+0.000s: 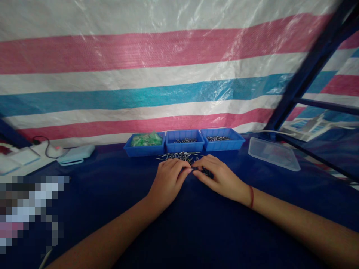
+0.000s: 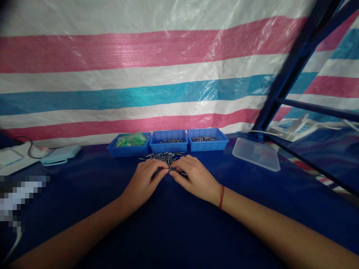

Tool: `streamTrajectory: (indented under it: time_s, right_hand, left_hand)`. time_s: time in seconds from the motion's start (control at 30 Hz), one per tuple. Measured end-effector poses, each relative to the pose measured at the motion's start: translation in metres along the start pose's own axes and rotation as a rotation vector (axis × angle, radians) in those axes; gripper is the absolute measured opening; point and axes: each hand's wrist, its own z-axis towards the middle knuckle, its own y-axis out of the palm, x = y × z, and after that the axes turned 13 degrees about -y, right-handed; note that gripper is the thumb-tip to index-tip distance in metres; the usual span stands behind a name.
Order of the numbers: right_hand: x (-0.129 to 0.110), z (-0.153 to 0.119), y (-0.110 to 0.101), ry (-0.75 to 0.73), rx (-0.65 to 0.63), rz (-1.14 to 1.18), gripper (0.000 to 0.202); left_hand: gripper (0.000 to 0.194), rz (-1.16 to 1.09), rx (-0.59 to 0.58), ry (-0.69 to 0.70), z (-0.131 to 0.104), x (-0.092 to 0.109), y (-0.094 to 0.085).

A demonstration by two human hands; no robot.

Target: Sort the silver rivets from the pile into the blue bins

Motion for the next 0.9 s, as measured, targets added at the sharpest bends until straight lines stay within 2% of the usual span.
streamTrajectory:
  time_s: [0.17, 0.3, 0.47, 0.63, 0.9]
  right_hand:
    - [0.0000, -0.0001, 0.0014, -0.037, -0.021, 0.011, 0.015]
    - [-0.0036, 0.0001, 0.0018, -0.058, -0.054, 0.021, 0.016]
    - [-0.0067, -0.0005, 0.0048, -0.023, -0.030, 0.060, 0.016]
    - [-0.0057, -0.0006, 0.0064, -0.009, 0.003, 0.069, 0.017]
    - [-0.0083, 0.0007, 0.0050, -0.030, -0.030, 0.060, 0.015]
  left_hand:
    - [0.010, -0.243, 0.009, -0.040, 0.0010, 0.0009, -0.0004]
    - [0.009, -0.379, -0.036, -0.098, 0.0022, 0.0039, -0.0029]
    - [0.008, -0.382, -0.093, -0.115, 0.0024, 0.0040, -0.0041]
    - [0.012, -0.390, -0.075, -0.117, 0.0025, 0.0022, -0.0019]
    - [0.011, -0.405, -0.052, -0.104, 0.0024, 0.0024, -0.0036]
